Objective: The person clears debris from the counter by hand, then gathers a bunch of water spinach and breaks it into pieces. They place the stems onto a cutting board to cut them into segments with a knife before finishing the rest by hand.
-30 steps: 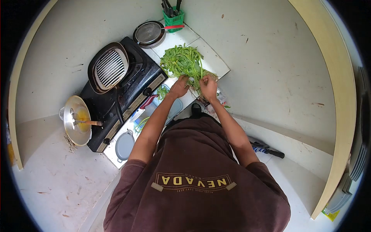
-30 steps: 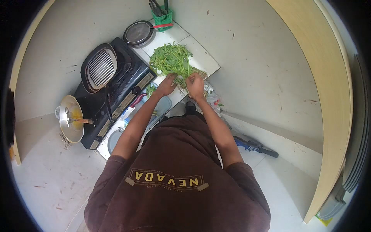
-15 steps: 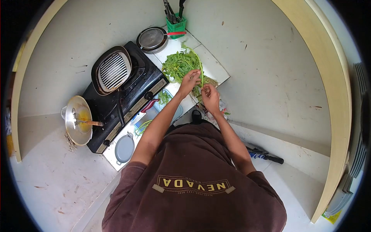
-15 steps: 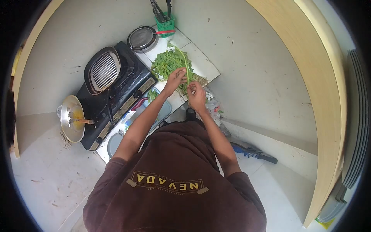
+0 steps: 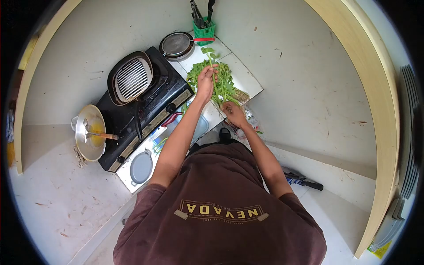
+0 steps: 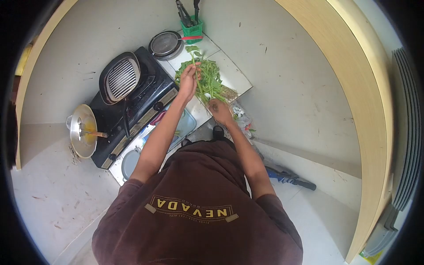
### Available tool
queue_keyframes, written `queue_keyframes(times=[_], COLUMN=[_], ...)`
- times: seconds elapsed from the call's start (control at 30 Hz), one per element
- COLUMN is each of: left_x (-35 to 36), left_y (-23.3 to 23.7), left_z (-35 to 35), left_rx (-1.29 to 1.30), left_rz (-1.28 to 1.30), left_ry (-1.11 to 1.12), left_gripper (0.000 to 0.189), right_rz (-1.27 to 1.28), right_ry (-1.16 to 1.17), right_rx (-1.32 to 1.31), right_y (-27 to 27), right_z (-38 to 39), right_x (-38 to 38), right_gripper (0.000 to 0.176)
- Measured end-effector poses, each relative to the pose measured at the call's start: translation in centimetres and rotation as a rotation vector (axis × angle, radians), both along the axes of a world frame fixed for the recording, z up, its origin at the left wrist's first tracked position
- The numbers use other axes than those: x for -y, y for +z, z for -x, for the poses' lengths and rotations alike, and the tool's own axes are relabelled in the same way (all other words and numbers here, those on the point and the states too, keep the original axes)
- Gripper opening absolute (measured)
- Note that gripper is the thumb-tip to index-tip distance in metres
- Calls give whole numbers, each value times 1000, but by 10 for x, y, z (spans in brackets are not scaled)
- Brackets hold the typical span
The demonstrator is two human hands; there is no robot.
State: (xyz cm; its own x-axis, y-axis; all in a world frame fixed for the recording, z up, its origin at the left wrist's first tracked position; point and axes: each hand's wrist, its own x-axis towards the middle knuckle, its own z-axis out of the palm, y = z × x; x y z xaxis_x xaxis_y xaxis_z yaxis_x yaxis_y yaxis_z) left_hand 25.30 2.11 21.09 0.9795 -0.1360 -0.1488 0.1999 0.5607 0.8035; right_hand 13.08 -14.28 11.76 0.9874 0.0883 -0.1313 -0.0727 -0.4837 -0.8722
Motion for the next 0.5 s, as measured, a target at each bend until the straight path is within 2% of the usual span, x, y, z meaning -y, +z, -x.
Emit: queue_keyframes(times=[0.17,0.3,0.43,0.5], left_x=[-24,-34,-44,-51], left_y=[8,18,34,41], left_z=[9,29,53,66], left_rx=[-49,-65,-31,-30], left_rz=[48,19,10,37], left_ry=[68,77,75,64], left_gripper=[26,25,21,21], right_rz=[144,315,358,238], right_ry=[-8,47,11,-33], right_rx=[23,36,112,101], right_y=[-46,5,20,37], right_z=[0,4,8,10], right_x=[3,-3,-4,-6], right_gripper=[33,31,30,29])
